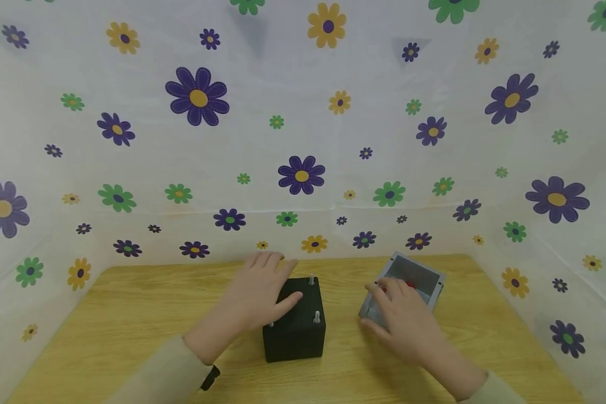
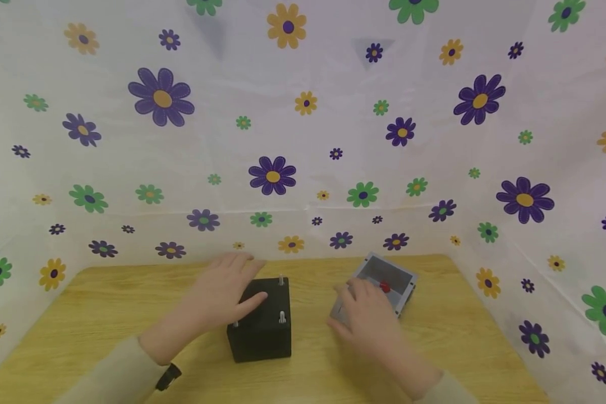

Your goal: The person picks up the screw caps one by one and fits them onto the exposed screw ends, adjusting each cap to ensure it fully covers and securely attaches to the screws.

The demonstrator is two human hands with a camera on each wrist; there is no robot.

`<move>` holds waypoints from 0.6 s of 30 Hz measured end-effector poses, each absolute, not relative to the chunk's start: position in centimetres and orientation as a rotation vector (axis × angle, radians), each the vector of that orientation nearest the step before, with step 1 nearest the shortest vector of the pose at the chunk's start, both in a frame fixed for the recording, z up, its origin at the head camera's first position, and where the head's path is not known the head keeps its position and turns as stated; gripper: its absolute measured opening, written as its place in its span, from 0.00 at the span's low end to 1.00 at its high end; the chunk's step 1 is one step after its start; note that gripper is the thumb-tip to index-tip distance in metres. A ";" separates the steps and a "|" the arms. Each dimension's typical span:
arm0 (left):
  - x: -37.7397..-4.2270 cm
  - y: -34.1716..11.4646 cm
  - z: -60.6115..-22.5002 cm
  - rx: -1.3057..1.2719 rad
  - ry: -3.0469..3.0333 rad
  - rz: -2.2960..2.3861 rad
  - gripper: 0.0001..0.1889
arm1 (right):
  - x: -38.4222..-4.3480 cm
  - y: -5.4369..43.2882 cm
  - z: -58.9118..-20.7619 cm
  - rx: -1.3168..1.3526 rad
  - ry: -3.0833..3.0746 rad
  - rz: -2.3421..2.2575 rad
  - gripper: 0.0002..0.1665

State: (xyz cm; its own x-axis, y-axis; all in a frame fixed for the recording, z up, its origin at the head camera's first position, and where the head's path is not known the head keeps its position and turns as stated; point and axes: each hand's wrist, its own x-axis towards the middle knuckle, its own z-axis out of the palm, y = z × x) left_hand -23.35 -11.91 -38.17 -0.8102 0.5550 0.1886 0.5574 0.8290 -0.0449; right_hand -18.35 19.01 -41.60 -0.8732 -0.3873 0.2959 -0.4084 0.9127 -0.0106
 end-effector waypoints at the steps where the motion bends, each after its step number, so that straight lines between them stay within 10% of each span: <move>1: -23.3 -11.7 -38.1 -0.870 -2.822 -0.021 0.38 | -18.4 19.2 -41.6 0.592 -2.782 0.092 0.38; 18: -22.9 -8.1 -37.6 -0.985 -2.783 -0.012 0.36 | -18.0 22.7 -41.6 0.541 -2.782 0.095 0.37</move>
State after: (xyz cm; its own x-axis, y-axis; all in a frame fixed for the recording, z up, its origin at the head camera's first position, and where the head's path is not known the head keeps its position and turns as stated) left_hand -22.87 -8.11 -37.63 -0.7615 0.6225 0.1806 0.6240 0.7794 -0.0554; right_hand -18.03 22.68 -41.63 -0.8826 -0.3556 0.3075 -0.3758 0.9267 -0.0069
